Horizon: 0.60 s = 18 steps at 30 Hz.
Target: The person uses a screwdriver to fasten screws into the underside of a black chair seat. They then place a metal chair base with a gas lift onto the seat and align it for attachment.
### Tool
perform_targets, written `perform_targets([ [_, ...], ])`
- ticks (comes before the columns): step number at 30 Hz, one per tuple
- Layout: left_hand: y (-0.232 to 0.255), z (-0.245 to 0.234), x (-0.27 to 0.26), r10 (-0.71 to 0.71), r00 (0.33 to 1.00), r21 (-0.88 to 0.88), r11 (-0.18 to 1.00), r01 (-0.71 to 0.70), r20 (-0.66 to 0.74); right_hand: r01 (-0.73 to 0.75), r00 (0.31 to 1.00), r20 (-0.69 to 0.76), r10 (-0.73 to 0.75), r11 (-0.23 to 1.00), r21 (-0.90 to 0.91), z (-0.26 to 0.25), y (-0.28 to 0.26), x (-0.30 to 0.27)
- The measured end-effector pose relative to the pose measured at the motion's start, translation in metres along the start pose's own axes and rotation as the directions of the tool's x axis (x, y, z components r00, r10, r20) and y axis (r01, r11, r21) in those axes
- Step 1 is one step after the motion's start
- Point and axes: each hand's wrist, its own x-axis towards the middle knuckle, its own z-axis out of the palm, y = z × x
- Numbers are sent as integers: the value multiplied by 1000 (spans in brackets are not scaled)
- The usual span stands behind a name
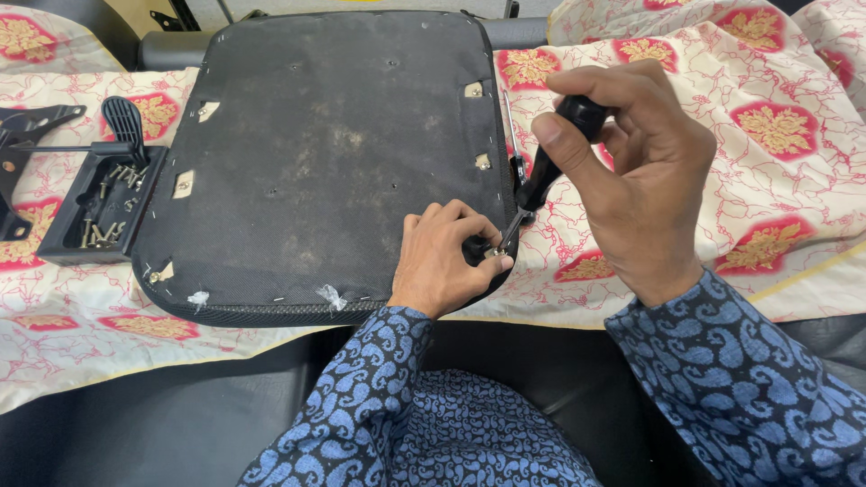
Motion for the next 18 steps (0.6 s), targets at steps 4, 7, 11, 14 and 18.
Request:
perform_targets([
  [4, -1, 0, 0, -2, 1000, -10, 1000, 2, 5, -61, 997, -54, 56, 994, -91, -1, 6, -2],
  [7, -2, 1, 0, 17, 1000, -13, 1000, -17, -11, -59, 998, -28, 61, 996, 67, -2, 5, -2],
  [11, -3, 2, 0, 13, 1000, -20, 1000, -13, -3, -117, 993, 20, 116, 952, 282, 1, 1, 2],
  [14, -2, 2, 0, 12, 1000, -19, 1000, -12, -9, -24, 1000, 3, 24, 989, 148, 0, 3, 1],
  [18, 0, 0, 0, -6, 1000, -12, 1000, 6, 6, -31, 999, -30, 31, 999, 14, -7, 10, -5],
])
